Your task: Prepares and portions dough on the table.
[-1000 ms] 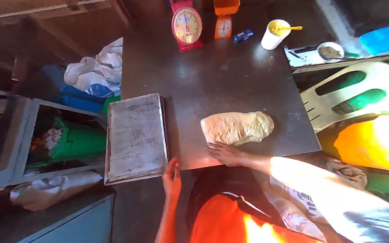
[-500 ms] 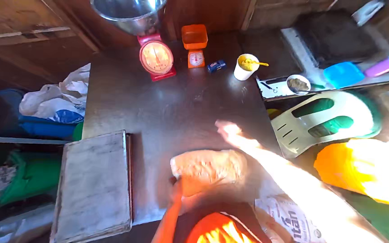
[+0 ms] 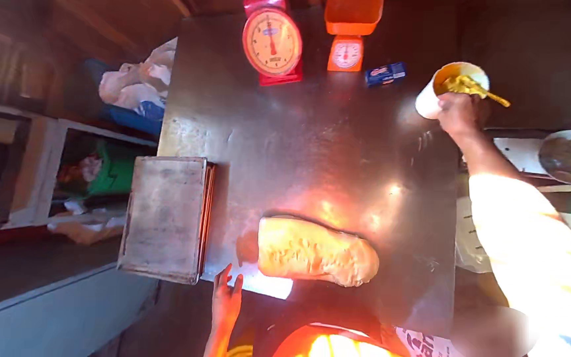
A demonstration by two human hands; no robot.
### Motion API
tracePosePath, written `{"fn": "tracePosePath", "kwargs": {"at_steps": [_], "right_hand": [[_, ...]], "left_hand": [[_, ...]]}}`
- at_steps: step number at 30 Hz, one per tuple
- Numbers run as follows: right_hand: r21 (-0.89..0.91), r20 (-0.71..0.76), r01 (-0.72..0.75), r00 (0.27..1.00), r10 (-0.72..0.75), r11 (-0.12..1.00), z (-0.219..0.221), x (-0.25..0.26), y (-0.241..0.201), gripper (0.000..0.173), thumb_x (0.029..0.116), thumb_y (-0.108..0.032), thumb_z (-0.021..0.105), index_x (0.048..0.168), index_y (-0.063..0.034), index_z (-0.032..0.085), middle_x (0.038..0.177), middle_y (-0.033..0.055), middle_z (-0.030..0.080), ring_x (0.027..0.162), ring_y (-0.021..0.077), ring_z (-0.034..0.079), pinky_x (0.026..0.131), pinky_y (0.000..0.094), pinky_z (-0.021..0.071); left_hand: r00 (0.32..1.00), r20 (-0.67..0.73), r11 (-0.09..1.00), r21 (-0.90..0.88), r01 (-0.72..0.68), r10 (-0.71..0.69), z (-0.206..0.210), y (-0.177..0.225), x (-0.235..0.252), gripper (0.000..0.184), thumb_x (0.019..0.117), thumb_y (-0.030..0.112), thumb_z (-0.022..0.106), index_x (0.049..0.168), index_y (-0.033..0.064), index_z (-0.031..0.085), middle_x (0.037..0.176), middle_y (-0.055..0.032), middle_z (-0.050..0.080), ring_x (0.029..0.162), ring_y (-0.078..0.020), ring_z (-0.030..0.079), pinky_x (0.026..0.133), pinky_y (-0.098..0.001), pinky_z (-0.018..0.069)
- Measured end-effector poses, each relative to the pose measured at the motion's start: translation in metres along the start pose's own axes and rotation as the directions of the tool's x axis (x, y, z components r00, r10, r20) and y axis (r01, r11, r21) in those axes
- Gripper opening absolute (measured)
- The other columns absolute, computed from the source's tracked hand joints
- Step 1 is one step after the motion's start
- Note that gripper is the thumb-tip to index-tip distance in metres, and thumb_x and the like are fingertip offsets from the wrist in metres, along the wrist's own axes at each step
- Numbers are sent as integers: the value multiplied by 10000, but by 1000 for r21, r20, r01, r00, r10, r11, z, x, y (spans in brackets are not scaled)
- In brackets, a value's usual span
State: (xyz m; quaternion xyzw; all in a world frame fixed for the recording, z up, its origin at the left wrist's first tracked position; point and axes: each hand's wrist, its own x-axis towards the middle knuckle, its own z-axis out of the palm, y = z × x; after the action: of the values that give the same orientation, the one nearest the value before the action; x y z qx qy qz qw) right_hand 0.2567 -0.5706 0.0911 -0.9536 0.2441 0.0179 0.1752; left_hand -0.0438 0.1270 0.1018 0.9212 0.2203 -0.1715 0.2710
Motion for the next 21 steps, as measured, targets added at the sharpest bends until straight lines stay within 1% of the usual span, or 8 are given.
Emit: {"fn": "tracePosePath", "kwargs": {"at_steps": [3, 6, 8, 11, 14, 15, 17, 21], "right_hand": [[-102, 3, 54, 999, -54, 993, -15, -4, -3, 332, 1048, -256, 519, 1262, -34, 643, 1263, 340, 617, 1184, 581, 568, 910, 791, 415], [-84, -59, 60, 996, -65, 995, -28, -46, -26, 438, 1069, -321, 489, 1281, 46, 597, 1384, 336, 528, 1283, 552, 504, 997, 752, 402], [8, -93, 100, 991, -99, 995, -27, -106, -69, 479, 1075, -365, 463, 1346, 9, 590, 1436, 307, 502, 1334, 502, 482, 1072, 694, 394], [93, -65, 265, 964, -259, 960, 38, -251, -139, 500, 1075, -367, 447, 1413, -15, 554, 1448, 261, 524, 1355, 412, 507, 1127, 570, 422], [223, 74, 412, 897, -436, 884, 165, -450, -180, 661, 1067, -460, 435, 1567, -31, 371, 1632, 204, 331, 1523, 329, 308, 1250, 507, 283], [233, 120, 501, 836, -536, 834, 196, -509, -194, 689, 1053, -486, 439, 1571, -36, 378, 1650, 195, 304, 1551, 323, 243, 1275, 522, 213], [242, 122, 604, 757, -642, 759, 228, -580, -212, 625, 1052, -506, 448, 1514, -87, 496, 1627, 117, 387, 1547, 245, 275, 1280, 473, 231], [139, 133, 291, 942, -309, 947, 178, -537, -194, 645, 1063, -431, 444, 1569, -36, 382, 1640, 162, 343, 1529, 285, 312, 1247, 472, 302]], "left_hand": [[995, 97, 1000, -22, 0, 2, -9, -14, -3, 449, 1014, 252, 627, 1414, 53, 577, 1415, -211, 555, 1123, -274, 674, 947, -439, 579], [970, 198, 988, 46, -150, 138, -15, -32, -10, 451, 1021, 315, 599, 1407, 83, 597, 1404, -167, 593, 1258, -256, 611, 1058, -447, 516], [957, 190, 971, 57, -234, 220, -17, -47, -12, 435, 1019, 319, 594, 1392, 97, 616, 1397, -152, 602, 1318, -262, 565, 1111, -463, 469], [925, 181, 938, 23, -345, 335, -19, -76, -13, 412, 1021, 297, 591, 1377, 91, 628, 1375, -155, 613, 1296, -267, 582, 1095, -455, 489], [866, 214, 888, -9, -461, 452, -26, -110, -8, 389, 1015, 277, 606, 1361, 101, 641, 1356, -144, 629, 1275, -257, 600, 1091, -459, 497], [847, 236, 873, -10, -487, 476, -32, -123, -5, 385, 1017, 277, 602, 1362, 111, 641, 1358, -134, 628, 1274, -251, 601, 1091, -460, 497], [820, 266, 852, -6, -524, 507, -50, -152, -3, 381, 1021, 271, 600, 1367, 117, 641, 1376, -135, 627, 1282, -266, 601, 1088, -476, 497], [802, 284, 829, 39, -558, 526, -98, -222, -10, 370, 1035, 268, 575, 1369, 126, 645, 1345, -127, 653, 1259, -280, 620, 1077, -498, 502]]}}
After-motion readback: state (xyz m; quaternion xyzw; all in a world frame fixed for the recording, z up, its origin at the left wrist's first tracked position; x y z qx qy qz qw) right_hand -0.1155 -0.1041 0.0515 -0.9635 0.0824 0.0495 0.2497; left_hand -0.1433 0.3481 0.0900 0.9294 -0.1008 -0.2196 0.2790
